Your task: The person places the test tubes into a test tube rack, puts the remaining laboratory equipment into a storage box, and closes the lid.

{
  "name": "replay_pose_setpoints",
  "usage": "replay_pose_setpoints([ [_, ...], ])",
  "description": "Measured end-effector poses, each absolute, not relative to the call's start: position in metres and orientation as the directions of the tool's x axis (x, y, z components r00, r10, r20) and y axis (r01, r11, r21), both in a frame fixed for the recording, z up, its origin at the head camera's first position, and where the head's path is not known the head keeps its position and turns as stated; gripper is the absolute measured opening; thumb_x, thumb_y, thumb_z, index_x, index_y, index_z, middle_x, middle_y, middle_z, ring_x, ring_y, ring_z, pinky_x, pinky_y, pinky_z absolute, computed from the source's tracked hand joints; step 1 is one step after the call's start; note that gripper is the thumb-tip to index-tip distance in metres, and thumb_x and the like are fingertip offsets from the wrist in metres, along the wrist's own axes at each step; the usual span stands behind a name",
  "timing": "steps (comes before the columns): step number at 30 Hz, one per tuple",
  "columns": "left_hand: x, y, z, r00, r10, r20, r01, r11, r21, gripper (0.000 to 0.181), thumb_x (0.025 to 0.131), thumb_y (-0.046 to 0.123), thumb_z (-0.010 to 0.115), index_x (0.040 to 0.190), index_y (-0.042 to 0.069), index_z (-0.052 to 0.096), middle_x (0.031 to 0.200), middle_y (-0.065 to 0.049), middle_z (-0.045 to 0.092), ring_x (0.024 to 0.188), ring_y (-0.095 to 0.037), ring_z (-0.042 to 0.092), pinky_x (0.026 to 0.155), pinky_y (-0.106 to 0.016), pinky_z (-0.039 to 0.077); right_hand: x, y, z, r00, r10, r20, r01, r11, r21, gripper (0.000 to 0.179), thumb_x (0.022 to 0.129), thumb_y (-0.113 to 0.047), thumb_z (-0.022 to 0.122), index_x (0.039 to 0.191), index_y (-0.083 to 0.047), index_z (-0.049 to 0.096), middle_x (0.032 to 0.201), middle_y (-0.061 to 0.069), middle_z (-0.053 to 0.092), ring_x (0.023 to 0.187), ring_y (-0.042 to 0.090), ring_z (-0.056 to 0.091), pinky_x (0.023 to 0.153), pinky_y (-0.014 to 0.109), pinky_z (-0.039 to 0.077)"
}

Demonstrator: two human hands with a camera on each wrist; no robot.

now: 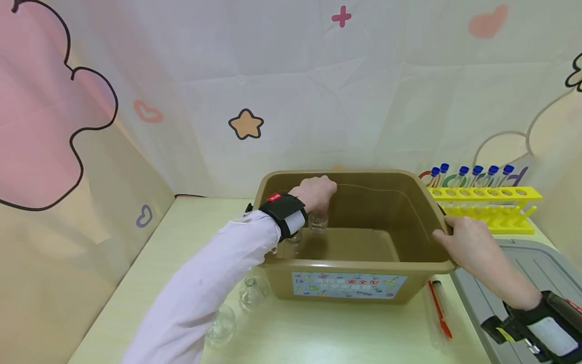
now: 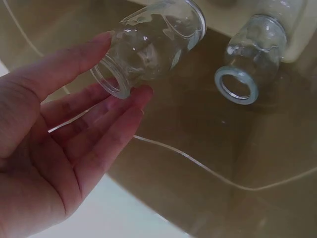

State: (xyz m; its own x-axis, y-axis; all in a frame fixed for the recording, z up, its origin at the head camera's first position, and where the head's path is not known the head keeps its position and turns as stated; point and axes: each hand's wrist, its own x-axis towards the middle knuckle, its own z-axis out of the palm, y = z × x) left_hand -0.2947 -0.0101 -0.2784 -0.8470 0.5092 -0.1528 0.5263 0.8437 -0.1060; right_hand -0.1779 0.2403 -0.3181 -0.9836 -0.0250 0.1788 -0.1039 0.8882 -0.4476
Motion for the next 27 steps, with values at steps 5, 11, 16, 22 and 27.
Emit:
replay_pose_setpoints([
  [5,-0.296,-0.011,-0.287,-0.842,0.517,-0.155,0.538,0.830,-0.148,0.021,0.070,0.009,0.072,0.089,0.011,0.062,0.097,-0.004,0.054,0.075,-0.016,0.050,0.059,-0.032,0.042,-0.178,0.240,-0.318,-0.982,-0.030,0.185,-0.111,0.886,-0.451,0.024,0.088,-0.008,0.051,0.091,0.016,0.051,0.062,0.015,0.054,0.048,0.021,0.051,0.040,0.031,0.041],
  [11,-0.299,-0.013,-0.292,-0.835,0.524,-0.168,0.548,0.817,-0.177,0.017,0.069,0.006,0.069,0.083,0.010,0.060,0.092,-0.003,0.053,0.071,-0.015,0.046,0.054,-0.030,0.038,-0.177,0.240,-0.318,-0.985,-0.022,0.172,-0.100,0.882,-0.461,0.024,0.089,-0.008,0.050,0.093,0.016,0.051,0.063,0.017,0.055,0.048,0.021,0.052,0.040,0.032,0.041],
  [16,-0.303,-0.013,-0.300,-0.830,0.529,-0.177,0.555,0.811,-0.184,0.018,0.068,0.006,0.070,0.082,0.010,0.059,0.092,-0.003,0.053,0.070,-0.015,0.046,0.053,-0.029,0.038,-0.177,0.240,-0.318,-0.983,-0.027,0.182,-0.109,0.883,-0.456,0.024,0.089,-0.008,0.050,0.091,0.016,0.051,0.062,0.015,0.054,0.048,0.021,0.051,0.040,0.032,0.040],
  [22,-0.307,-0.014,-0.310,-0.827,0.535,-0.174,0.560,0.809,-0.176,0.019,0.068,0.005,0.070,0.083,0.010,0.060,0.092,-0.003,0.054,0.071,-0.015,0.048,0.053,-0.031,0.042,-0.177,0.241,-0.319,-0.980,-0.036,0.193,-0.120,0.889,-0.443,0.024,0.088,-0.008,0.051,0.091,0.016,0.052,0.062,0.016,0.055,0.049,0.021,0.052,0.040,0.032,0.041],
  [27,-0.311,-0.017,-0.317,-0.831,0.533,-0.161,0.555,0.812,-0.179,0.020,0.067,0.006,0.072,0.084,0.010,0.061,0.095,-0.004,0.055,0.074,-0.015,0.050,0.056,-0.032,0.044,-0.178,0.241,-0.319,-0.981,-0.038,0.193,-0.120,0.893,-0.434,0.026,0.089,-0.009,0.051,0.093,0.017,0.051,0.063,0.017,0.055,0.049,0.022,0.052,0.040,0.031,0.041],
])
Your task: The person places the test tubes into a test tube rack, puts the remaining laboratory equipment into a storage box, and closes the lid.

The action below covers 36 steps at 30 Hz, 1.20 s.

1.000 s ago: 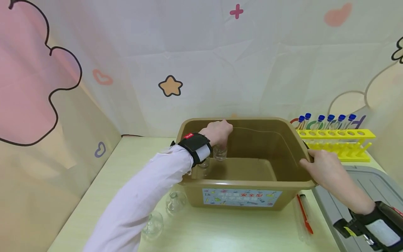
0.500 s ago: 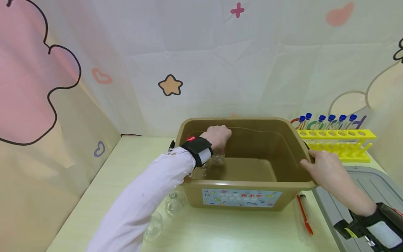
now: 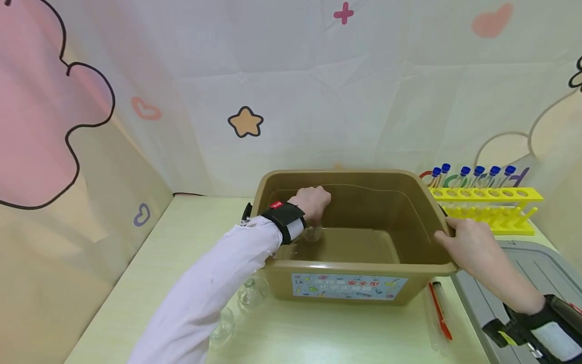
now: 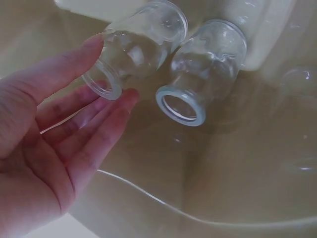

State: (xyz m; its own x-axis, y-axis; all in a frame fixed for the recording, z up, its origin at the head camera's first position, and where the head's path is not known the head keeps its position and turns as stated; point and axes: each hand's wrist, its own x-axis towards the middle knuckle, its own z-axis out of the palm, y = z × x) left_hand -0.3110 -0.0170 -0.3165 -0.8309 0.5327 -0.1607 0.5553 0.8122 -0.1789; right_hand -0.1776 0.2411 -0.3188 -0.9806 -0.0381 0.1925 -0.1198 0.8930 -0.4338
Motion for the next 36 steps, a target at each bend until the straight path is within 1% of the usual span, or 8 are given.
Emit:
replay_pose_setpoints([
  [3,-0.312,-0.018,-0.319,-0.833,0.531,-0.155,0.552,0.817,-0.168,0.022,0.066,0.007,0.074,0.084,0.010,0.061,0.096,-0.004,0.056,0.075,-0.015,0.052,0.058,-0.033,0.045,-0.177,0.241,-0.319,-0.981,-0.037,0.192,-0.120,0.892,-0.437,0.026,0.089,-0.009,0.051,0.093,0.016,0.051,0.063,0.018,0.055,0.050,0.023,0.053,0.040,0.031,0.041],
  [9,-0.314,-0.018,-0.321,-0.827,0.545,-0.141,0.562,0.811,-0.162,0.019,0.068,0.005,0.071,0.084,0.010,0.062,0.094,-0.004,0.057,0.075,-0.015,0.053,0.058,-0.033,0.045,-0.177,0.240,-0.320,-0.982,-0.032,0.185,-0.114,0.886,-0.450,0.026,0.089,-0.008,0.050,0.095,0.017,0.051,0.066,0.020,0.056,0.050,0.023,0.054,0.040,0.031,0.042],
  [14,-0.315,-0.018,-0.322,-0.828,0.545,-0.132,0.560,0.813,-0.157,0.018,0.068,0.004,0.069,0.083,0.010,0.063,0.091,-0.003,0.057,0.073,-0.015,0.052,0.057,-0.033,0.044,-0.177,0.240,-0.320,-0.982,-0.028,0.186,-0.111,0.887,-0.449,0.027,0.089,-0.008,0.051,0.096,0.017,0.050,0.065,0.019,0.055,0.049,0.022,0.052,0.039,0.031,0.039],
  [18,-0.316,-0.019,-0.324,-0.837,0.530,-0.138,0.546,0.824,-0.149,0.018,0.067,0.004,0.070,0.082,0.010,0.062,0.091,-0.003,0.057,0.073,-0.016,0.052,0.056,-0.033,0.045,-0.177,0.240,-0.319,-0.982,-0.026,0.188,-0.110,0.887,-0.449,0.027,0.089,-0.008,0.051,0.096,0.018,0.050,0.064,0.018,0.054,0.048,0.021,0.051,0.038,0.031,0.039],
  [25,-0.317,-0.019,-0.326,-0.843,0.516,-0.153,0.534,0.836,-0.128,0.016,0.068,0.002,0.069,0.078,0.010,0.060,0.087,-0.002,0.055,0.069,-0.016,0.050,0.052,-0.032,0.041,-0.178,0.240,-0.319,-0.982,-0.028,0.187,-0.111,0.887,-0.448,0.027,0.089,-0.009,0.050,0.095,0.018,0.051,0.062,0.016,0.054,0.047,0.020,0.050,0.038,0.031,0.038],
  [27,-0.317,-0.019,-0.326,-0.844,0.515,-0.150,0.533,0.837,-0.126,0.016,0.068,0.002,0.069,0.078,0.010,0.060,0.086,-0.002,0.056,0.068,-0.016,0.050,0.052,-0.032,0.041,-0.177,0.241,-0.318,-0.980,-0.031,0.196,-0.117,0.888,-0.444,0.027,0.089,-0.009,0.050,0.094,0.017,0.051,0.061,0.015,0.054,0.047,0.020,0.050,0.038,0.032,0.038],
  [32,-0.318,-0.020,-0.328,-0.847,0.512,-0.142,0.529,0.838,-0.133,0.017,0.067,0.004,0.072,0.079,0.010,0.062,0.087,-0.002,0.057,0.070,-0.016,0.052,0.054,-0.033,0.044,-0.178,0.241,-0.318,-0.978,-0.039,0.207,-0.128,0.888,-0.441,0.026,0.089,-0.009,0.050,0.092,0.017,0.051,0.062,0.017,0.055,0.048,0.022,0.052,0.038,0.032,0.040],
  [36,-0.319,-0.021,-0.329,-0.851,0.507,-0.139,0.522,0.845,-0.116,0.019,0.066,0.005,0.073,0.080,0.010,0.062,0.088,-0.003,0.057,0.070,-0.017,0.053,0.053,-0.033,0.044,-0.178,0.241,-0.318,-0.980,-0.033,0.195,-0.120,0.885,-0.449,0.027,0.089,-0.009,0.050,0.094,0.017,0.051,0.064,0.020,0.056,0.049,0.023,0.053,0.039,0.031,0.041],
])
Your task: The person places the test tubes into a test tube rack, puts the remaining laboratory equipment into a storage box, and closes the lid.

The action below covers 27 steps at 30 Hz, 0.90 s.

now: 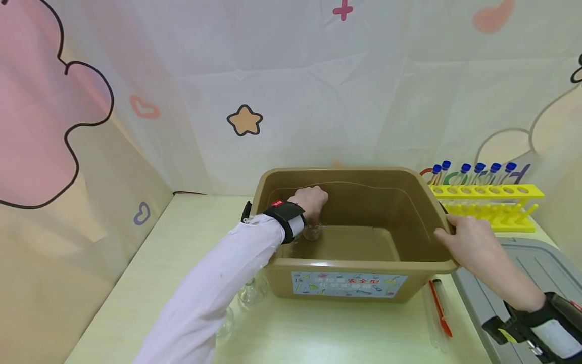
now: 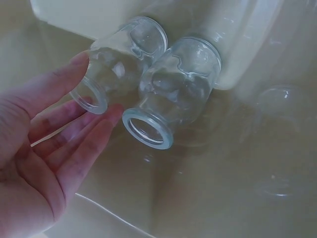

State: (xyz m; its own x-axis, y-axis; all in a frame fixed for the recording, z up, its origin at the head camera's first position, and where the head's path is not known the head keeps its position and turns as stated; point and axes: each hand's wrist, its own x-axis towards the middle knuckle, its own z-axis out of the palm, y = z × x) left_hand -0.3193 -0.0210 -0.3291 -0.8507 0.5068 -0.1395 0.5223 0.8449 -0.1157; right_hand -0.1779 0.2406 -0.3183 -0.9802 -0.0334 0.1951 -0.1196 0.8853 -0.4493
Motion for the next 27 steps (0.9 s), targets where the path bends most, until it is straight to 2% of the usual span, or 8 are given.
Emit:
replay_pose_setpoints([
  [15,-0.324,-0.019,-0.332,-0.849,0.512,-0.128,0.527,0.837,-0.148,0.022,0.063,0.009,0.077,0.080,0.011,0.063,0.086,-0.002,0.058,0.070,-0.016,0.052,0.054,-0.033,0.045,-0.178,0.242,-0.318,-0.978,-0.032,0.207,-0.122,0.890,-0.440,0.026,0.089,-0.008,0.051,0.093,0.017,0.051,0.063,0.019,0.055,0.049,0.024,0.053,0.039,0.032,0.041],
  [22,-0.324,-0.020,-0.328,-0.850,0.512,-0.127,0.526,0.836,-0.154,0.030,0.060,0.015,0.082,0.084,0.010,0.065,0.088,-0.003,0.060,0.070,-0.015,0.053,0.055,-0.033,0.046,-0.178,0.239,-0.319,-0.983,-0.022,0.184,-0.105,0.884,-0.455,0.029,0.089,-0.008,0.051,0.100,0.019,0.050,0.066,0.021,0.056,0.050,0.023,0.053,0.040,0.031,0.042],
  [27,-0.319,-0.017,-0.320,-0.851,0.511,-0.118,0.524,0.839,-0.145,0.034,0.058,0.012,0.083,0.087,0.010,0.065,0.091,-0.004,0.059,0.072,-0.017,0.054,0.055,-0.033,0.047,-0.177,0.240,-0.319,-0.983,-0.020,0.183,-0.105,0.880,-0.464,0.029,0.089,-0.008,0.051,0.100,0.019,0.050,0.065,0.018,0.055,0.049,0.022,0.052,0.040,0.031,0.040],
])
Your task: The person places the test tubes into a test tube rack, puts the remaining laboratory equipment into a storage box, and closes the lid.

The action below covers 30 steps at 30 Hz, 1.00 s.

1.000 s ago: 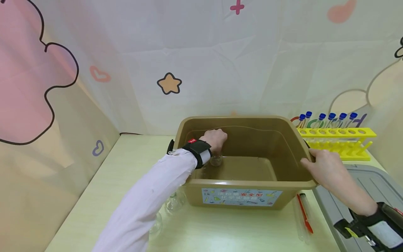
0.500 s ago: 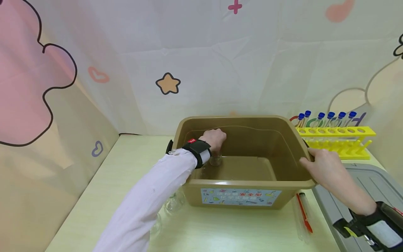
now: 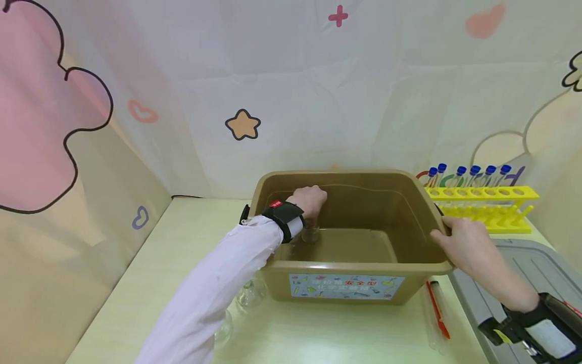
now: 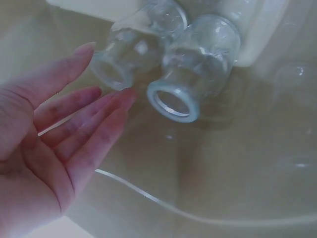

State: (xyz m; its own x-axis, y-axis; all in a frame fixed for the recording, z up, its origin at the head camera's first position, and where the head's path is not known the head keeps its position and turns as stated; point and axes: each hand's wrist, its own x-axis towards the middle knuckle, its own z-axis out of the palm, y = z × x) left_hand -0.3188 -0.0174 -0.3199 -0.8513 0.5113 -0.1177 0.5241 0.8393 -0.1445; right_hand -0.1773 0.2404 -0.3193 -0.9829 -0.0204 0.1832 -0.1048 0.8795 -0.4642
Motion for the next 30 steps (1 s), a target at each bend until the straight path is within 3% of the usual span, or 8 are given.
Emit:
replay_pose_setpoints([
  [4,-0.314,-0.017,-0.311,-0.855,0.510,-0.091,0.518,0.839,-0.164,0.031,0.061,0.011,0.079,0.087,0.010,0.064,0.092,-0.005,0.058,0.074,-0.018,0.055,0.056,-0.035,0.047,-0.177,0.241,-0.320,-0.983,-0.016,0.182,-0.099,0.882,-0.462,0.028,0.089,-0.008,0.051,0.099,0.019,0.050,0.066,0.019,0.055,0.050,0.022,0.052,0.041,0.031,0.042],
  [9,-0.311,-0.017,-0.295,-0.845,0.531,-0.067,0.534,0.830,-0.159,0.015,0.072,0.007,0.068,0.086,0.010,0.063,0.090,-0.004,0.059,0.077,-0.018,0.056,0.060,-0.036,0.046,-0.176,0.240,-0.322,-0.984,-0.006,0.178,-0.089,0.883,-0.461,0.030,0.089,-0.008,0.051,0.101,0.020,0.049,0.069,0.023,0.056,0.053,0.026,0.055,0.042,0.031,0.045],
  [13,-0.307,-0.018,-0.281,-0.824,0.563,-0.069,0.567,0.812,-0.138,0.013,0.074,0.005,0.062,0.086,0.009,0.059,0.085,-0.002,0.055,0.074,-0.014,0.049,0.056,-0.032,0.041,-0.176,0.240,-0.322,-0.983,-0.004,0.181,-0.089,0.883,-0.462,0.030,0.089,-0.007,0.052,0.101,0.020,0.049,0.070,0.025,0.057,0.053,0.027,0.056,0.042,0.031,0.045],
  [17,-0.298,-0.021,-0.263,-0.806,0.587,-0.078,0.592,0.802,-0.080,0.022,0.072,0.004,0.065,0.092,0.006,0.058,0.082,-0.001,0.051,0.072,-0.014,0.043,0.053,-0.028,0.037,-0.176,0.240,-0.322,-0.984,-0.005,0.180,-0.089,0.881,-0.464,0.029,0.089,-0.007,0.051,0.100,0.020,0.049,0.069,0.025,0.057,0.052,0.026,0.056,0.041,0.031,0.045],
  [21,-0.288,-0.027,-0.246,-0.785,0.618,-0.041,0.619,0.783,-0.054,0.027,0.073,0.006,0.069,0.098,0.005,0.059,0.086,0.000,0.054,0.076,-0.014,0.047,0.058,-0.027,0.040,-0.176,0.240,-0.321,-0.983,-0.003,0.182,-0.089,0.880,-0.466,0.029,0.089,-0.008,0.051,0.100,0.020,0.050,0.068,0.023,0.056,0.051,0.025,0.055,0.041,0.031,0.043],
  [30,-0.272,-0.052,-0.230,-0.751,0.656,0.082,0.655,0.755,-0.041,0.022,0.076,0.016,0.073,0.089,0.003,0.061,0.082,-0.002,0.052,0.075,-0.016,0.047,0.063,-0.026,0.039,-0.178,0.239,-0.320,-0.984,-0.002,0.179,-0.086,0.882,-0.464,0.030,0.089,-0.008,0.052,0.099,0.020,0.050,0.068,0.023,0.057,0.052,0.026,0.055,0.042,0.032,0.045],
])
